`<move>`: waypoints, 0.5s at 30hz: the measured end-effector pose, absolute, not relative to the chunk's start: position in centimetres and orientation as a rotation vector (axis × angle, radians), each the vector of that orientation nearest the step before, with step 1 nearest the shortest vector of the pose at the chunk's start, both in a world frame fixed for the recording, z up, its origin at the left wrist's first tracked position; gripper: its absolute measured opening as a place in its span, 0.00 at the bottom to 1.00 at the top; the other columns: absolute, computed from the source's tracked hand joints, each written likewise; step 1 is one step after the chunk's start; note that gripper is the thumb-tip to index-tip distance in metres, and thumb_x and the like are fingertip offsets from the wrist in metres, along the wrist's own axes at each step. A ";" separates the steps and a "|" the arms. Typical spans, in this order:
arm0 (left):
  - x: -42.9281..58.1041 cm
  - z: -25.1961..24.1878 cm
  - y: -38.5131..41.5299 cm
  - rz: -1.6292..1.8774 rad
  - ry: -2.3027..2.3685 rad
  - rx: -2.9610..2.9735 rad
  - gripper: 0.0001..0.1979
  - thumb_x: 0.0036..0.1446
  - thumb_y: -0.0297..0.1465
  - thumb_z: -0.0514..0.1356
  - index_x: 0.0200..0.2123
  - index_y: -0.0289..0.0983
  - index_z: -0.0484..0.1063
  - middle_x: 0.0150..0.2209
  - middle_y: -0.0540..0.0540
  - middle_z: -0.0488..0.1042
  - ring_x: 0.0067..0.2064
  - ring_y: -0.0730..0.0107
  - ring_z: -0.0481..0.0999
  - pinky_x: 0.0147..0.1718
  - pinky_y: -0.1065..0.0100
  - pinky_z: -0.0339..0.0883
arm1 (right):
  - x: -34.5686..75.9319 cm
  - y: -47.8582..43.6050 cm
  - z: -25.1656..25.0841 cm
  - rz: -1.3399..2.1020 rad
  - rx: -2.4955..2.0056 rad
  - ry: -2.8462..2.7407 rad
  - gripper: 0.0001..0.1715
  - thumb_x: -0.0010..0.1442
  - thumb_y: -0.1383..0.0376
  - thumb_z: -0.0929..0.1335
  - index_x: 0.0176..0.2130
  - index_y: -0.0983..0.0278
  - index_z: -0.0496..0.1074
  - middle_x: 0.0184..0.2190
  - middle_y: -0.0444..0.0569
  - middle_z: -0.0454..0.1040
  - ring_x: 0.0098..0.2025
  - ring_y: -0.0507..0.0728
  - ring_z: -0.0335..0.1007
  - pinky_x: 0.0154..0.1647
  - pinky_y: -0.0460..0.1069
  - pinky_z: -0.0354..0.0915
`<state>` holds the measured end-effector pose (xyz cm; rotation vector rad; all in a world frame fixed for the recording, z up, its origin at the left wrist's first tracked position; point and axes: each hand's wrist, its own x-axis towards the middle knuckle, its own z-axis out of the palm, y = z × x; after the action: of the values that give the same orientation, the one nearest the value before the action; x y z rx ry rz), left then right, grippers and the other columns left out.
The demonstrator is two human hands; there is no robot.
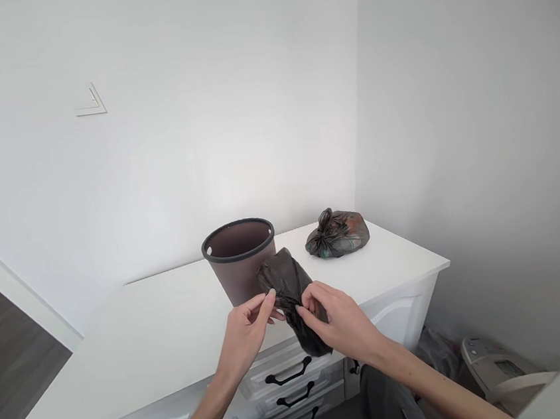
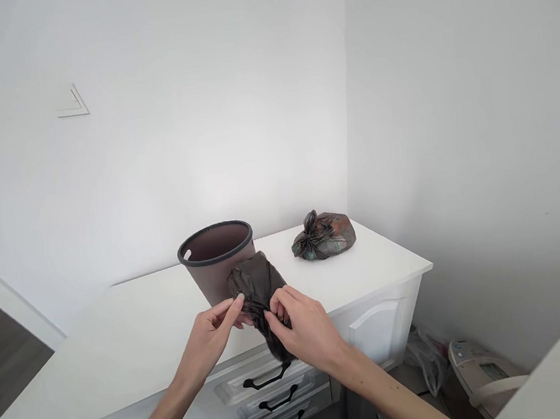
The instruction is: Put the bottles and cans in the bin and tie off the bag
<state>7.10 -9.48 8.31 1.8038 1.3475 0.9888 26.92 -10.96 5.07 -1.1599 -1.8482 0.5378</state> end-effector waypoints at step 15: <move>3.6 10.0 -7.5 0.788 1.953 2.652 0.17 0.71 0.38 0.47 0.34 0.41 0.71 0.35 0.48 0.77 0.31 0.65 0.74 0.27 0.66 0.54 | 29.8 -10.5 7.4 0.453 -1.196 -1.769 0.13 0.69 0.59 0.63 0.32 0.58 0.62 0.29 0.42 0.70 0.30 0.54 0.62 0.28 0.48 0.56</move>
<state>3.59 -7.51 9.96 2.6519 1.9530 0.7879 29.78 -10.54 7.44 -1.1964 -1.7688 0.4532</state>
